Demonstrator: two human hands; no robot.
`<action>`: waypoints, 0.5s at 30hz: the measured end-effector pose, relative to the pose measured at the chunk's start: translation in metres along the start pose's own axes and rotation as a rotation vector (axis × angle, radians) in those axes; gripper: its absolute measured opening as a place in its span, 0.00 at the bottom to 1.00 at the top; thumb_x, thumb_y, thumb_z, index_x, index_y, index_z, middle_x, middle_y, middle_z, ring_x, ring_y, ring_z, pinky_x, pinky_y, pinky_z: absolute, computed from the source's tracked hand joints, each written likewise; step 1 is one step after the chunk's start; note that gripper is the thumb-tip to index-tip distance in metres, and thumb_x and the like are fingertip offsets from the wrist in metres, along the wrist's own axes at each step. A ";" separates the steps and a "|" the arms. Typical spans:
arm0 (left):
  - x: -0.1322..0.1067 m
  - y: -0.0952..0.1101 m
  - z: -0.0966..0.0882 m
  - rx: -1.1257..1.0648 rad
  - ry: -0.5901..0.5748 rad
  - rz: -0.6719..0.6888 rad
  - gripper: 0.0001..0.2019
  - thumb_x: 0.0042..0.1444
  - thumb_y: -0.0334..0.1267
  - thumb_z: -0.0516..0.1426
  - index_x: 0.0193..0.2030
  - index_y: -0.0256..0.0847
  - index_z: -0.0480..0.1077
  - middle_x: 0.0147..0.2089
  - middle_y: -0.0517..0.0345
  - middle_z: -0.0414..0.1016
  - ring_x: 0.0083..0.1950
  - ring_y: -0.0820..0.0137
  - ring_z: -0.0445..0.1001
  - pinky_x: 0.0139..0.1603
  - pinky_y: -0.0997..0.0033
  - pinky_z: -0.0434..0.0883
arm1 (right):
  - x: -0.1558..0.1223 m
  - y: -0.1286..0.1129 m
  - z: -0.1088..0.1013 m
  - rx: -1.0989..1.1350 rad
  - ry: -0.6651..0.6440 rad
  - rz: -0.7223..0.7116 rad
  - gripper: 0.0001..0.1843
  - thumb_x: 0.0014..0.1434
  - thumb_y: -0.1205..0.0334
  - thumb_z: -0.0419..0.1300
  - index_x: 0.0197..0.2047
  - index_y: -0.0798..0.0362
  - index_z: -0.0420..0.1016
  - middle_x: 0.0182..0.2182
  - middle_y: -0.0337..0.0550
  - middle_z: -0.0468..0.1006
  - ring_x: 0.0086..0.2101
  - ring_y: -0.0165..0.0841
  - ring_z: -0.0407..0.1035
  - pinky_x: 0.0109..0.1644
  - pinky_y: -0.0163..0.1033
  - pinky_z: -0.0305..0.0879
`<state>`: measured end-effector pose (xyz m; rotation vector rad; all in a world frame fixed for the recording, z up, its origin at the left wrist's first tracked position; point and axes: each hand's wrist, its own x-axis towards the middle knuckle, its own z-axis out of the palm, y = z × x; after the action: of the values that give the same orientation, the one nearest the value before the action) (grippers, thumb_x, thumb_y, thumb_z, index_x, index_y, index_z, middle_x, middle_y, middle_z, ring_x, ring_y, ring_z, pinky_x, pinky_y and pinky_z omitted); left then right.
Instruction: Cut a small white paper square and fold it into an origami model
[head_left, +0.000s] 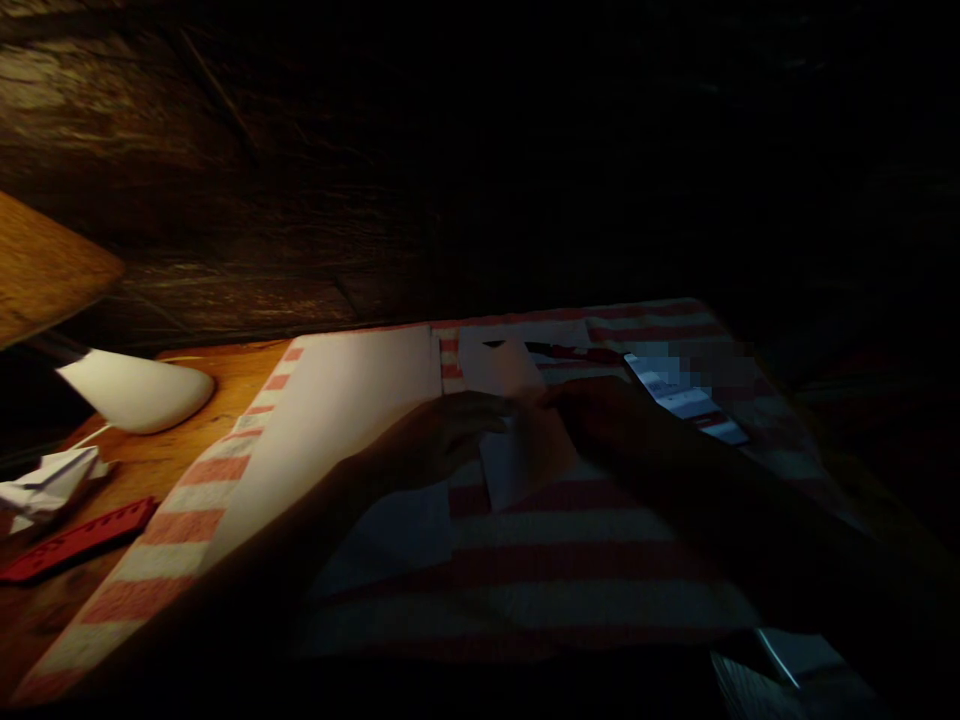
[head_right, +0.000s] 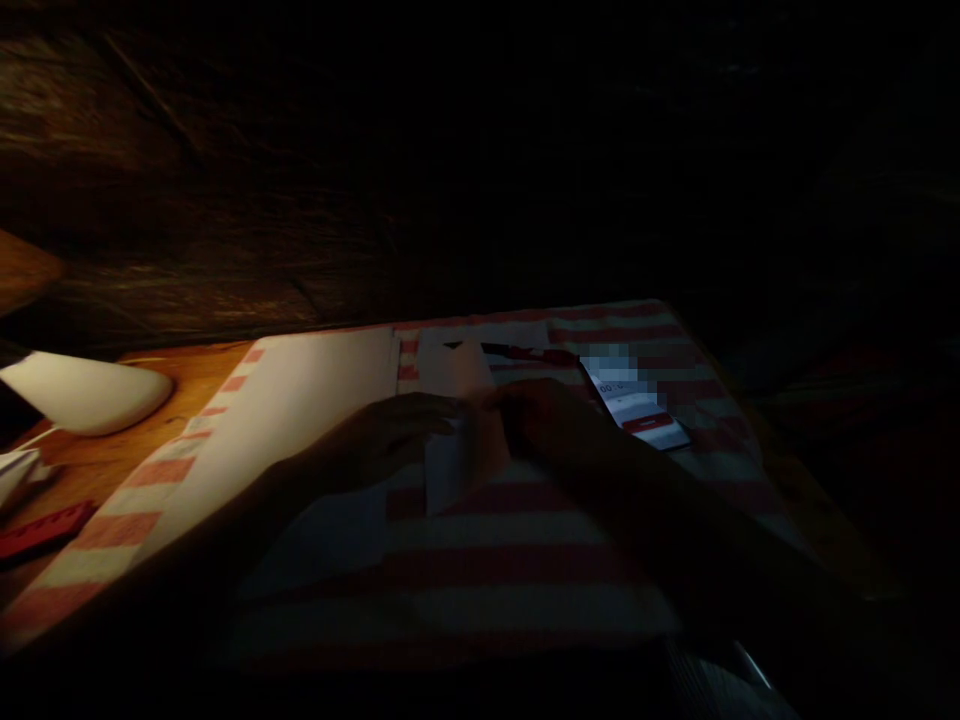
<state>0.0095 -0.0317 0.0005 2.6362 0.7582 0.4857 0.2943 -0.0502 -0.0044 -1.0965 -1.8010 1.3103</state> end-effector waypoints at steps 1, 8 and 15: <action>0.000 -0.002 0.001 -0.019 0.000 -0.019 0.17 0.64 0.30 0.54 0.56 0.47 0.76 0.61 0.51 0.77 0.63 0.61 0.74 0.63 0.55 0.73 | -0.001 0.000 -0.004 -0.045 -0.029 -0.015 0.25 0.53 0.76 0.58 0.50 0.45 0.83 0.48 0.43 0.83 0.47 0.42 0.77 0.55 0.52 0.72; -0.010 0.007 -0.008 0.063 -0.053 -0.010 0.18 0.65 0.31 0.53 0.57 0.46 0.76 0.65 0.52 0.74 0.65 0.62 0.73 0.65 0.56 0.73 | -0.001 -0.005 -0.019 -0.464 -0.090 -0.238 0.08 0.55 0.66 0.68 0.39 0.45 0.85 0.36 0.43 0.77 0.35 0.36 0.72 0.40 0.43 0.69; -0.038 0.019 -0.003 0.070 -0.103 0.088 0.23 0.61 0.29 0.56 0.61 0.48 0.73 0.72 0.50 0.64 0.70 0.57 0.67 0.66 0.53 0.72 | 0.005 -0.001 -0.007 -0.307 -0.083 -0.312 0.07 0.54 0.65 0.71 0.38 0.47 0.81 0.47 0.45 0.78 0.47 0.40 0.72 0.51 0.47 0.68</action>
<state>-0.0141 -0.0670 0.0028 2.7446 0.6407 0.3499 0.2984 -0.0432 -0.0011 -0.8756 -2.1846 0.9284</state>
